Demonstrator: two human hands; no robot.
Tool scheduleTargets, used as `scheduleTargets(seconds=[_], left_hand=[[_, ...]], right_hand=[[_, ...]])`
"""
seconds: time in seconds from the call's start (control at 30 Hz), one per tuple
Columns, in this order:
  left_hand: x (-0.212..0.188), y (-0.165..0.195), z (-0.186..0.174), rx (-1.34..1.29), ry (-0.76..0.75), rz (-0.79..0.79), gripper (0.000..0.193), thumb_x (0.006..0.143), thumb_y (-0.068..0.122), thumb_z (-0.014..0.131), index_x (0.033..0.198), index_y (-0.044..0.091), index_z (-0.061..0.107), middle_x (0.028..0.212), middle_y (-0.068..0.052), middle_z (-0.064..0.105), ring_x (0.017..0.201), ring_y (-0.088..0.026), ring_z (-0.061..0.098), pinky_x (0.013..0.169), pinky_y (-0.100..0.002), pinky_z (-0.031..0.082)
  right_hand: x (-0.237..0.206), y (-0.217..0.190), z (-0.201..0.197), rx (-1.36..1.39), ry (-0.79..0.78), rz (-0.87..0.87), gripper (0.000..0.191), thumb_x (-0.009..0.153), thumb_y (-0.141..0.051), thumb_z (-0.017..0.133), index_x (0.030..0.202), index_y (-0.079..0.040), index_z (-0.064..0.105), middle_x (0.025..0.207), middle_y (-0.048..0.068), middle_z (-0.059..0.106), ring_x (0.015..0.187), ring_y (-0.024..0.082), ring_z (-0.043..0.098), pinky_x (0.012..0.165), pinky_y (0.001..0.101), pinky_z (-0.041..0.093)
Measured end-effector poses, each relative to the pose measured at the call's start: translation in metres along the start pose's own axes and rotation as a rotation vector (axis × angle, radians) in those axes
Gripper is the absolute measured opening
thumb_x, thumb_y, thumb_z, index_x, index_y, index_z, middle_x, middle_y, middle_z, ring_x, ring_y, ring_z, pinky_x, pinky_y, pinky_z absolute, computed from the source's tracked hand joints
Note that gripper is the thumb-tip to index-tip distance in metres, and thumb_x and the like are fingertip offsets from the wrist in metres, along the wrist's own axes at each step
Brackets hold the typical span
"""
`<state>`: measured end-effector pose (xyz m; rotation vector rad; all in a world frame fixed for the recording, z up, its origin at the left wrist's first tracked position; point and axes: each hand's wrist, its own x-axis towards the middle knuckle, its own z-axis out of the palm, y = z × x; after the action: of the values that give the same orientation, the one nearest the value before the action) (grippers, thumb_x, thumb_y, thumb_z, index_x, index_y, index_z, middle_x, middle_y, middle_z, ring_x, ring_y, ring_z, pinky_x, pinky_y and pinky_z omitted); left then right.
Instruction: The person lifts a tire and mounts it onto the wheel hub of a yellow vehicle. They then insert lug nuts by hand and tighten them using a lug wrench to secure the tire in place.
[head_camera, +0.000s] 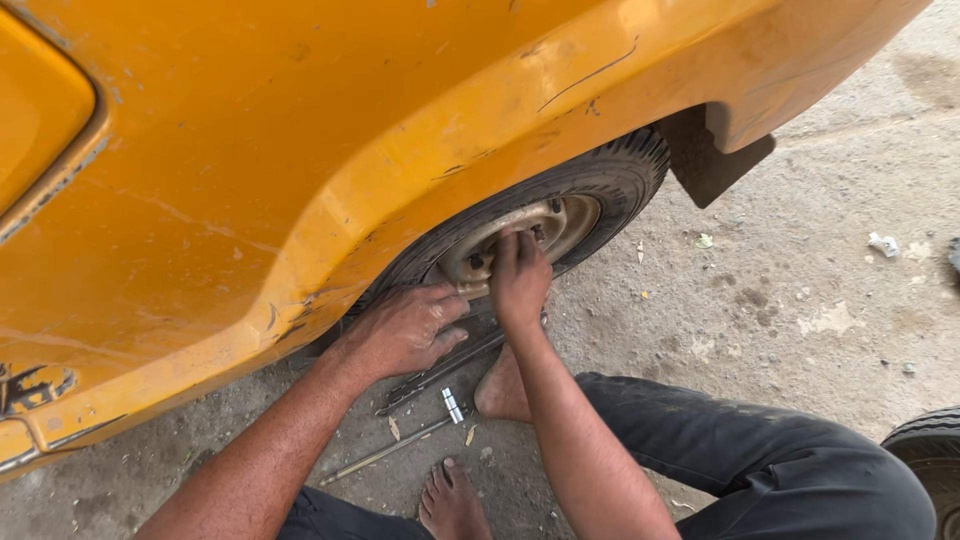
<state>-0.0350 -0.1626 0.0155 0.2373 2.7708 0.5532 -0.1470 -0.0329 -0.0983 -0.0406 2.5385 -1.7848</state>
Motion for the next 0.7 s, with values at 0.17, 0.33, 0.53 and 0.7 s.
scheduleTargets(seconds=[0.17,0.33,0.53,0.7], left_hand=[[-0.001,-0.0042,0.001,-0.001,0.041,0.058,0.03,0.089,0.025,0.073,0.113,0.009,0.066,0.111,-0.012,0.064,0.105,-0.032,0.067,0.087,-0.046,0.057],[0.0003,-0.0062,0.0038,0.006,0.043,0.082,0.028,0.09,0.026,0.073,0.111,0.009,0.066,0.11,-0.012,0.064,0.104,-0.032,0.067,0.086,-0.047,0.056],[-0.0001,-0.0084,0.0039,-0.004,0.025,0.053,0.028,0.091,0.027,0.072,0.113,0.01,0.066,0.109,-0.012,0.064,0.103,-0.031,0.067,0.087,-0.045,0.057],[-0.001,-0.0087,0.0045,-0.013,0.016,0.033,0.028,0.091,0.028,0.072,0.111,0.01,0.066,0.109,-0.011,0.065,0.105,-0.03,0.067,0.088,-0.045,0.057]], right_hand=[[-0.0069,-0.0044,-0.0011,0.315,0.03,0.045,0.038,0.107,-0.036,0.051,0.096,-0.001,0.06,0.075,0.012,0.067,0.059,0.018,0.065,0.052,0.0356,0.054],[-0.0077,-0.0094,-0.0071,0.181,0.023,0.122,0.042,0.108,-0.036,0.048,0.09,-0.002,0.066,0.068,0.011,0.066,0.056,0.018,0.063,0.054,0.0362,0.051],[-0.0025,-0.0073,-0.0048,0.092,0.127,-0.222,0.039,0.106,-0.033,0.053,0.093,0.002,0.065,0.072,0.011,0.071,0.06,0.018,0.069,0.058,0.0376,0.056],[-0.0001,-0.0054,-0.0044,0.539,-0.067,0.265,0.044,0.109,-0.033,0.049,0.09,0.002,0.067,0.064,0.014,0.062,0.049,0.024,0.058,0.049,0.0428,0.047]])
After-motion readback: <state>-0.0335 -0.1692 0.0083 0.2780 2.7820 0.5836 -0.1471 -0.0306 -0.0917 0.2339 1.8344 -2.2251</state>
